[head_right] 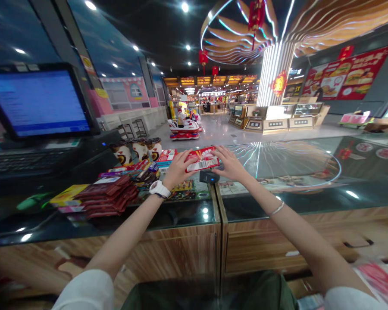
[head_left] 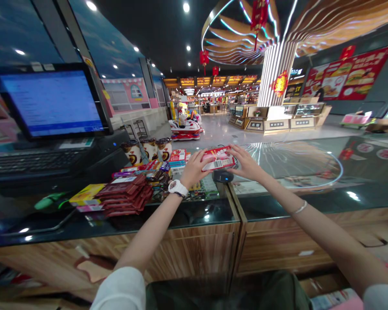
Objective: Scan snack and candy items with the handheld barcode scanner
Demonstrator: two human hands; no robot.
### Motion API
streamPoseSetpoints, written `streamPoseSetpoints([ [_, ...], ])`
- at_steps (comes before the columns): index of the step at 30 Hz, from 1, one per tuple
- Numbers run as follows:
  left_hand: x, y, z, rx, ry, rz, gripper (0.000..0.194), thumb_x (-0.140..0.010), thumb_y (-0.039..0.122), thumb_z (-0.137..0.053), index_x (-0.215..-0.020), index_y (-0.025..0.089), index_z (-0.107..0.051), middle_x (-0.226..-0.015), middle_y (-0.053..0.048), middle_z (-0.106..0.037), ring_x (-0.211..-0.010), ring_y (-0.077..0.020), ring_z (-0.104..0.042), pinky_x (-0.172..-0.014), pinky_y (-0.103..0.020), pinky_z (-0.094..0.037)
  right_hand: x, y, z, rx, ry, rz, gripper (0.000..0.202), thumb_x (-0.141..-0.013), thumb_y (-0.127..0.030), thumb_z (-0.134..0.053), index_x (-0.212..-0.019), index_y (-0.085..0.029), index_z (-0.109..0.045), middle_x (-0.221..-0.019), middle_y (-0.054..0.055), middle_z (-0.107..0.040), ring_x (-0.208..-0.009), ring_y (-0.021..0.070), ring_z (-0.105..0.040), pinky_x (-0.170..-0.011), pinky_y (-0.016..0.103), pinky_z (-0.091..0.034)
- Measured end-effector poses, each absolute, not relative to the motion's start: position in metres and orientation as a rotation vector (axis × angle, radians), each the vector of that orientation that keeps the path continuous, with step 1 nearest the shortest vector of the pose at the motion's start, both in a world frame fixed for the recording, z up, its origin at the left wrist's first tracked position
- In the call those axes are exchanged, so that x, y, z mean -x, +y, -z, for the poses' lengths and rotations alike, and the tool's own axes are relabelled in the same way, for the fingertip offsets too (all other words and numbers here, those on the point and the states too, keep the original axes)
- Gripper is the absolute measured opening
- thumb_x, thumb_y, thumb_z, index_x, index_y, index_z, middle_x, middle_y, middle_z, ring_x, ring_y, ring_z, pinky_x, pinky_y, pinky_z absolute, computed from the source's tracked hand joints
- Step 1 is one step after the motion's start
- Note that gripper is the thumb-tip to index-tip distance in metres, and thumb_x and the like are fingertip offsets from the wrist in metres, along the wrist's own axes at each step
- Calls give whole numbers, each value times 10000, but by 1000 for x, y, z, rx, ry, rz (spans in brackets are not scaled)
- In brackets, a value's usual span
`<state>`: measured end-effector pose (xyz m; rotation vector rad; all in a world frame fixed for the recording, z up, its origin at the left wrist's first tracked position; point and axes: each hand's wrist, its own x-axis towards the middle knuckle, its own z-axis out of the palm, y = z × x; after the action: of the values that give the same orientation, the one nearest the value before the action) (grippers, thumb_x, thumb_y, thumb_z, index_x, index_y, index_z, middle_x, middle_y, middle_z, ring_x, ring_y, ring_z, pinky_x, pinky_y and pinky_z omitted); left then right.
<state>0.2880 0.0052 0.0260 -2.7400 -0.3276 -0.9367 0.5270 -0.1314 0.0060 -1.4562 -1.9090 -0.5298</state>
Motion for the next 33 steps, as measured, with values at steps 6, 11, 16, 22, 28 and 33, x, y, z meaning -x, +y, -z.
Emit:
streamPoseSetpoints([
  [6,-332,-35,-30,2775,-170,926,517,-867,389,-705,-1347,233,-594,-1543,-143,-429,-1416,-324,-403,-1166,-523,-368,-544,-174,-10,1650,-1892,696,634,-897,-404,-617,-1478,-259,-406,-1579,121,-382,-1511,345,-247,-1212,605,-199],
  [11,-376,-58,-26,2835,-18,865,509,-853,365,-722,-1325,211,-605,-1529,-157,-441,-1417,-328,-401,-1168,-518,-367,-583,-212,-2,1690,-1867,678,597,-869,-447,-657,-1400,-235,-484,-1459,151,-481,-1411,345,-406,-1190,607,-242],
  [16,-420,-82,-17,2856,104,774,548,-846,428,-725,-1322,192,-594,-1531,-178,-438,-1425,-328,-401,-1183,-503,-343,-618,-249,18,1733,-1804,662,604,-851,-509,-671,-1361,-228,-513,-1404,172,-489,-1317,353,-480,-1141,608,-326],
  [22,-470,-105,3,2911,200,621,559,-858,493,-693,-1320,203,-569,-1504,-168,-475,-1393,-304,-448,-1184,-490,-331,-648,-287,46,1801,-1770,498,659,-853,-535,-652,-1406,-222,-479,-1364,175,-474,-1276,351,-486,-1082,574,-421],
  [28,-508,-118,17,2975,205,538,567,-854,458,-711,-1342,211,-565,-1474,-152,-508,-1363,-303,-479,-1168,-484,-354,-672,-301,68,1886,-1699,389,652,-859,-554,-628,-1396,-213,-486,-1383,179,-441,-1311,357,-461,-1114,577,-389],
  [33,-520,-112,24,3100,273,517,523,-884,467,-667,-1339,222,-585,-1377,-132,-585,-1292,-294,-542,-1116,-468,-418,-677,-299,76,1997,-1659,299,624,-900,-512,-581,-1411,-176,-459,-1415,190,-426,-1352,329,-444,-1148,539,-357],
])
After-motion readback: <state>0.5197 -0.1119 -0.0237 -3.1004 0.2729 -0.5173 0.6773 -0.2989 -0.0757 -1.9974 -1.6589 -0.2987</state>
